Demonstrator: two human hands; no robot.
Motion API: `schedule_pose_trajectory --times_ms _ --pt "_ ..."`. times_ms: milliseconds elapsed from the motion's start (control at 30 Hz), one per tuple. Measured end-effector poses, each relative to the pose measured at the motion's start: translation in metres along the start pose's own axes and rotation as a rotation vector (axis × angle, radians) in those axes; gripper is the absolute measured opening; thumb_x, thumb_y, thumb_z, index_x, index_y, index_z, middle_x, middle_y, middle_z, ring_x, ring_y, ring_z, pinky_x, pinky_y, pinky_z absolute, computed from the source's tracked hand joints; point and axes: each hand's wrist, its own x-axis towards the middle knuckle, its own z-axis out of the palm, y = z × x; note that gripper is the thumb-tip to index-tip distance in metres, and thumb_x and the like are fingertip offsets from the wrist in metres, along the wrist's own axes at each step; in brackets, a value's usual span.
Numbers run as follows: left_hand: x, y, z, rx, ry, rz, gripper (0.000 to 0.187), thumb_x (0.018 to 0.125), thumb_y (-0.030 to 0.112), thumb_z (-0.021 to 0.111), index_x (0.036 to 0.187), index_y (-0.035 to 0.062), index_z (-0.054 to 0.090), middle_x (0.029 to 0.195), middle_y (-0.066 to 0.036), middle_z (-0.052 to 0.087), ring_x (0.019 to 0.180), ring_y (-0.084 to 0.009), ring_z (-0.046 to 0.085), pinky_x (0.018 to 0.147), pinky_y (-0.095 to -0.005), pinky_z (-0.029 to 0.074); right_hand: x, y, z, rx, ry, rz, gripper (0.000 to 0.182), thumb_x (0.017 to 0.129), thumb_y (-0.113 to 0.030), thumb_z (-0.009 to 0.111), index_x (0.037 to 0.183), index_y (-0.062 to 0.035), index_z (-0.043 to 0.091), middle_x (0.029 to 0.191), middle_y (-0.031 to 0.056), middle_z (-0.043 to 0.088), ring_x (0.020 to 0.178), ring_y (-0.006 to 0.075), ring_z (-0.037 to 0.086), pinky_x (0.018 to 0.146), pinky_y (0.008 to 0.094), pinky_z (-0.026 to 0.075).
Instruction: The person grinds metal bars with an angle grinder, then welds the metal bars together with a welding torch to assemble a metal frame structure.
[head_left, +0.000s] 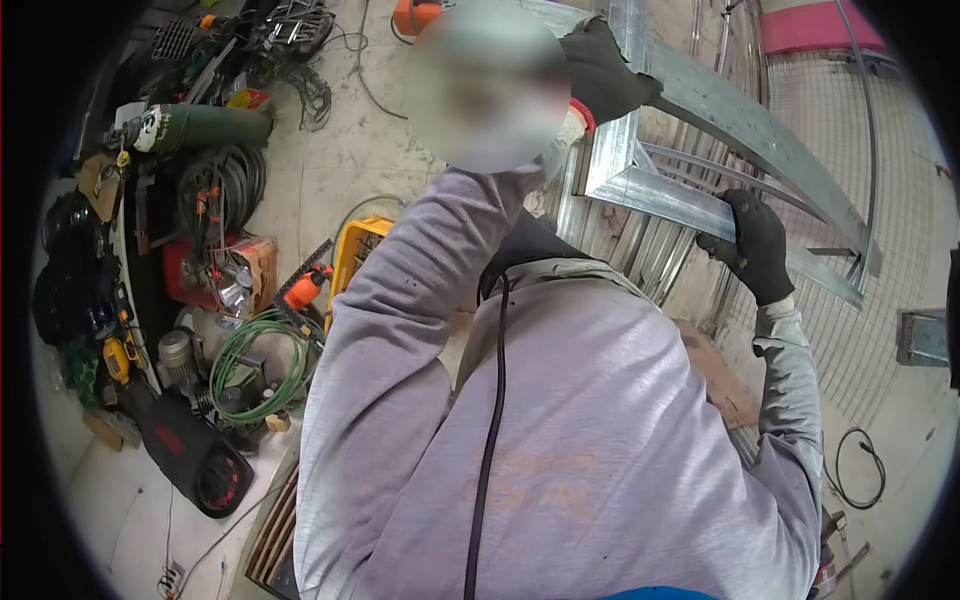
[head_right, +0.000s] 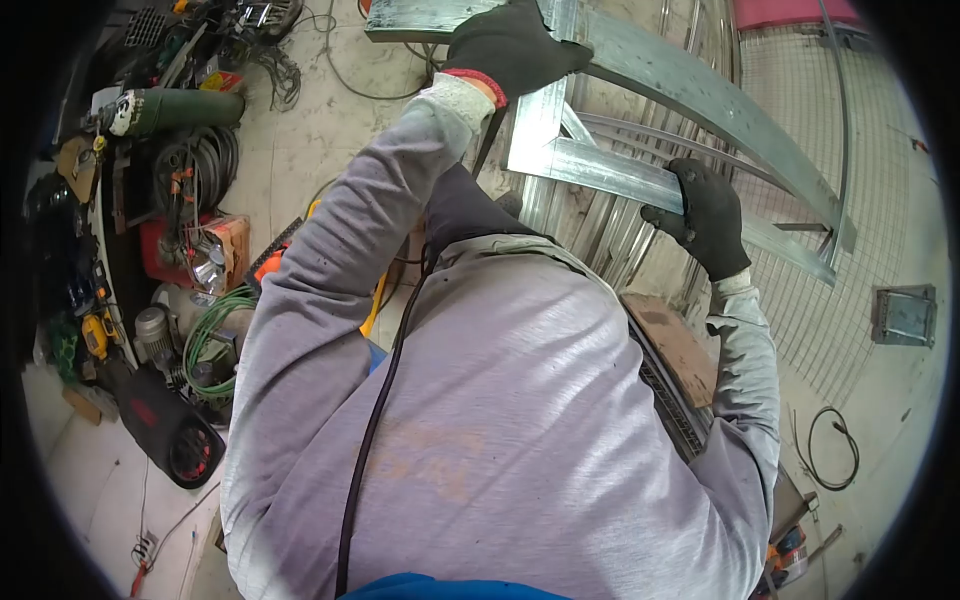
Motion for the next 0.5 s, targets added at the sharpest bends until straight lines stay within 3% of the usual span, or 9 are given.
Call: schedule_pose_trajectory --times_ms 433,500 --pt "-0.010 0.013 -0.008 0.036 -0.015 -0.028 0.102 0.081 0.059 0.080 0.140 -0.0177 0.050 0.119 -0.029 0.074 0.109 -0.0393 0.077 0.091 -0.0479 0.062 -0.002 0.004 0.005 0.054 0.049 -0.015 0.066 0.079 -0.051 0.090 0.122 -0.0062 0.066 0.104 0.0134 0.073 0.092 0.0377 0.072 0.080 0.0472 0.056" --pt "-0.013 0.016 -0.006 0.061 0.102 -0.045 0.067 0.088 0.046 0.077 0.135 0.0010 0.062 0.115 -0.028 0.075 0.099 -0.0401 0.078 0.081 -0.0534 0.061 -0.001 0.004 0.005 0.050 0.070 -0.028 0.066 0.079 -0.050 0.090 0.122 -0.0063 0.066 0.105 0.0135 0.073 0.092 0.0376 0.072 0.080 0.0473 0.056"
